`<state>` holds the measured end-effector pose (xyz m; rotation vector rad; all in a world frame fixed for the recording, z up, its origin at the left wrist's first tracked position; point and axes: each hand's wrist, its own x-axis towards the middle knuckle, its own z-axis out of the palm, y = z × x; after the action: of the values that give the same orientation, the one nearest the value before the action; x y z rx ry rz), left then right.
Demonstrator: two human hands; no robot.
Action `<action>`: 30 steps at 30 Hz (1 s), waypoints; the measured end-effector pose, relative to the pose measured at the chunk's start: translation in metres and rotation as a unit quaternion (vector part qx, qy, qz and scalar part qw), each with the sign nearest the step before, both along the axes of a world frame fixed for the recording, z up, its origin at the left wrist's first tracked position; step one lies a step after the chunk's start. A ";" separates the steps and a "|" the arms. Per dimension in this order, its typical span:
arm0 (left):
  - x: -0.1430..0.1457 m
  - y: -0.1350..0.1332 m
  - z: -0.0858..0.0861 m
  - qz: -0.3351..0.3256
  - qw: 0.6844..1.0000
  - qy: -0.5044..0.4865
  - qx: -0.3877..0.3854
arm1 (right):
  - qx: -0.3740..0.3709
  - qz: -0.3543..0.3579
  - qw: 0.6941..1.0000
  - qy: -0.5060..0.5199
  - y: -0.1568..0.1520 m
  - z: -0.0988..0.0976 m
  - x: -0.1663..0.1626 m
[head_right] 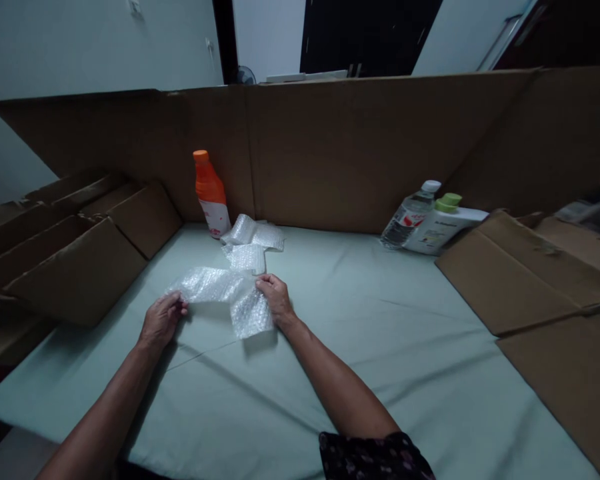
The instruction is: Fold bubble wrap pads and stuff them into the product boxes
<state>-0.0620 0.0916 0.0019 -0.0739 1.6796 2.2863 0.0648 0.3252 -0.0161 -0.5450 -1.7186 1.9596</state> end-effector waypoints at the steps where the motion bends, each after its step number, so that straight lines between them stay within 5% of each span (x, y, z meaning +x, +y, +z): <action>1: 0.000 -0.001 0.000 0.004 1.000 -0.004 0.000 | 0.002 0.010 1.000 -0.003 0.001 0.002 0.001; 8: 0.005 -0.027 0.007 0.040 0.999 -0.018 -0.016 | 0.071 0.185 0.978 -0.061 0.002 0.018 0.012; 16: 0.037 -0.123 0.012 0.064 0.991 -0.051 -0.102 | 0.145 0.334 0.924 -0.114 0.016 0.029 0.018; 20: 0.054 -0.163 -0.001 0.008 0.971 -0.026 -0.239 | 0.215 0.299 0.920 -0.135 0.009 0.026 0.015; 23: 0.059 -0.176 0.001 0.036 0.946 0.052 -0.317 | 0.293 0.224 0.919 -0.138 0.003 0.029 0.015; 26: 0.061 -0.169 0.014 0.098 0.899 0.165 -0.394 | 0.371 0.145 0.908 -0.125 -0.005 0.037 0.015; 30: 0.065 -0.130 0.020 0.008 0.826 0.373 -0.423 | 0.523 0.117 0.841 -0.070 -0.043 0.040 0.014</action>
<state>0.0030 -0.0387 0.0216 0.6999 2.9655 1.4239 0.0784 0.2819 0.0240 -0.0558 -2.6657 0.8143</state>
